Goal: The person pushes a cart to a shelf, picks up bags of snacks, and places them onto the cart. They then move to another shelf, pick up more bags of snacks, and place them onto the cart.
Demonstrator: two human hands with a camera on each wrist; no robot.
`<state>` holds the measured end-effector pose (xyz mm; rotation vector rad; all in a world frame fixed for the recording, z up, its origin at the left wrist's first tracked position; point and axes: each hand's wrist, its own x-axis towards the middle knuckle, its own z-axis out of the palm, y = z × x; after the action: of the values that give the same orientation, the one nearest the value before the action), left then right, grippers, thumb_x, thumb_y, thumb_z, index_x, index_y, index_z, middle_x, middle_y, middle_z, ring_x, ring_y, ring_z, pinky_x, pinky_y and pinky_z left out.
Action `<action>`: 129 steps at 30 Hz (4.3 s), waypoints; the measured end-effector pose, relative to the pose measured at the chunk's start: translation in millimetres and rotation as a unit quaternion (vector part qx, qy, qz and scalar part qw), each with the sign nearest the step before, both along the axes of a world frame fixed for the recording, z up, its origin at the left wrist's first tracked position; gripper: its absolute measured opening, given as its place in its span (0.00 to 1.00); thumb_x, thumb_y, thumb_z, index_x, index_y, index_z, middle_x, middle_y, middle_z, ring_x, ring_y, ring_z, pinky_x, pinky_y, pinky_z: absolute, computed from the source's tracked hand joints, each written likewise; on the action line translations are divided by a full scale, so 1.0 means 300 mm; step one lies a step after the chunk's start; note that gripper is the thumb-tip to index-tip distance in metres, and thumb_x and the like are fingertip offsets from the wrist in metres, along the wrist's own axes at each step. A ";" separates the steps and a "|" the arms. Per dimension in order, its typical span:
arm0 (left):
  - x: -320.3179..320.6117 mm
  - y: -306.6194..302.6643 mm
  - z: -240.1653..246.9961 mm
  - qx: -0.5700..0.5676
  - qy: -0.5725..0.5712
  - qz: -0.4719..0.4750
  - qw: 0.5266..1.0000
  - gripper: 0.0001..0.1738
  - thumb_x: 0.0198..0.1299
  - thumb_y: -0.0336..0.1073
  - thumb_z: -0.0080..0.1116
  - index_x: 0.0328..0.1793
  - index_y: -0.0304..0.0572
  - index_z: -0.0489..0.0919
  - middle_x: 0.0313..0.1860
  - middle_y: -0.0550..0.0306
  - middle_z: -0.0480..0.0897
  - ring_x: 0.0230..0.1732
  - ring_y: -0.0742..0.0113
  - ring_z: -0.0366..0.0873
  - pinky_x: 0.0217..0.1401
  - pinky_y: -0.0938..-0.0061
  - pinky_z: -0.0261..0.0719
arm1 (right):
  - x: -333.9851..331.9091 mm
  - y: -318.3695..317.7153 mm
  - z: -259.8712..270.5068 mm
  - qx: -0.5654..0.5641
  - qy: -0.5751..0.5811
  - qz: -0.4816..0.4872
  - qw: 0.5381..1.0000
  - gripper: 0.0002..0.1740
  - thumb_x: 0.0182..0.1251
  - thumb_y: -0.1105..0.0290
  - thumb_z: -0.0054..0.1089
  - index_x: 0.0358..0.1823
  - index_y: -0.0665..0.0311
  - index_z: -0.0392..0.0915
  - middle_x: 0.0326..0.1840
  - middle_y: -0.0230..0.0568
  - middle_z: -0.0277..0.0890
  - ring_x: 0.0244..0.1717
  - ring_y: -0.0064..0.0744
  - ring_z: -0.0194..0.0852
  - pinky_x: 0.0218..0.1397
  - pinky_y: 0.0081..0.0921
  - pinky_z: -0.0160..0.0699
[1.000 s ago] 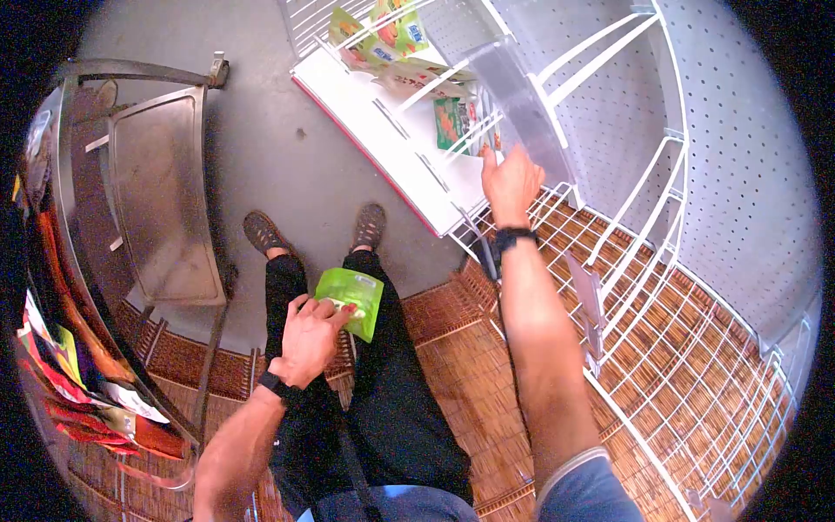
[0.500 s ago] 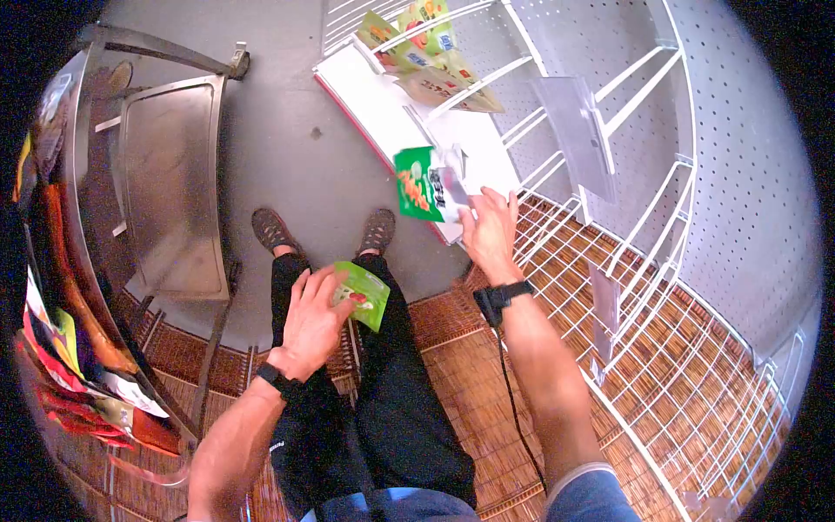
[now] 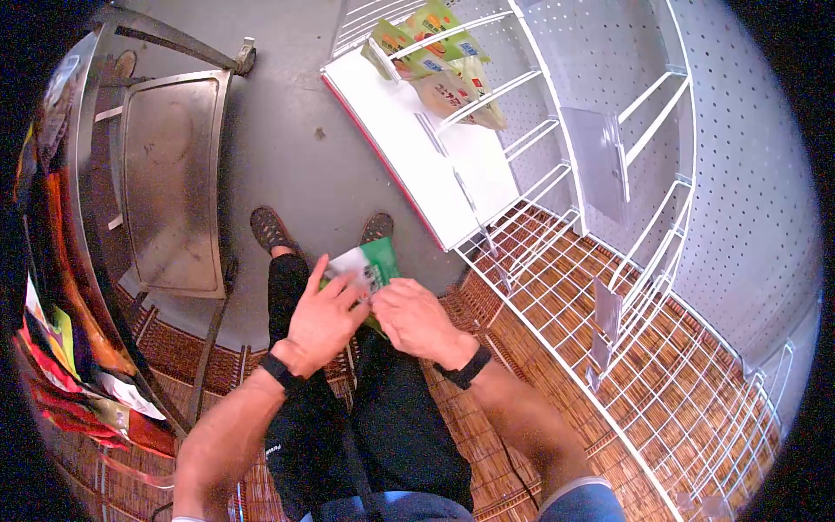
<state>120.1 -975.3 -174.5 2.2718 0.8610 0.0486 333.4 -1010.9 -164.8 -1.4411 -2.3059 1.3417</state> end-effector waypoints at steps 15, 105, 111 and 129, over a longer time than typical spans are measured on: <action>-0.010 0.020 -0.015 -0.018 -0.091 0.045 0.995 0.09 0.53 0.33 0.58 0.41 0.48 0.81 0.34 0.61 0.79 0.40 0.61 0.80 0.47 0.64 0.75 | 0.279 0.421 -0.058 0.147 -0.143 -0.391 0.897 0.15 0.68 0.66 0.63 0.52 0.67 0.79 0.51 0.53 0.82 0.53 0.57 0.80 0.61 0.44 0.77; -0.376 -0.049 -0.025 -0.094 -0.011 0.253 0.963 0.39 0.50 0.23 0.62 0.72 0.48 0.70 0.34 0.50 0.84 0.37 0.48 0.85 0.39 0.56 0.83 | -0.125 0.520 -0.025 0.172 -0.104 0.092 0.975 0.07 0.53 0.69 0.63 0.23 0.60 0.74 0.25 0.41 0.73 0.38 0.42 0.75 0.71 0.49 0.68; -0.372 -0.091 0.149 -0.014 0.014 0.204 0.979 0.49 0.57 0.27 0.58 0.86 0.42 0.52 0.31 0.53 0.83 0.31 0.55 0.84 0.33 0.62 0.83 | -0.234 0.307 0.215 0.154 -0.028 0.187 0.970 0.10 0.43 0.67 0.66 0.24 0.62 0.73 0.27 0.43 0.72 0.39 0.47 0.75 0.63 0.50 0.76; -0.538 -0.137 0.992 0.144 -0.021 0.294 0.945 0.15 0.50 0.29 0.64 0.47 0.50 0.83 0.29 0.54 0.80 0.37 0.53 0.83 0.37 0.59 0.79 | -0.491 0.206 1.083 0.288 0.178 0.230 0.913 0.14 0.47 0.70 0.72 0.32 0.62 0.75 0.32 0.40 0.75 0.42 0.45 0.76 0.52 0.41 0.78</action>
<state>-41.4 -1016.3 122.9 2.1747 1.5652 0.5194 186.1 -949.0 160.2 -0.4546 -2.5420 0.7796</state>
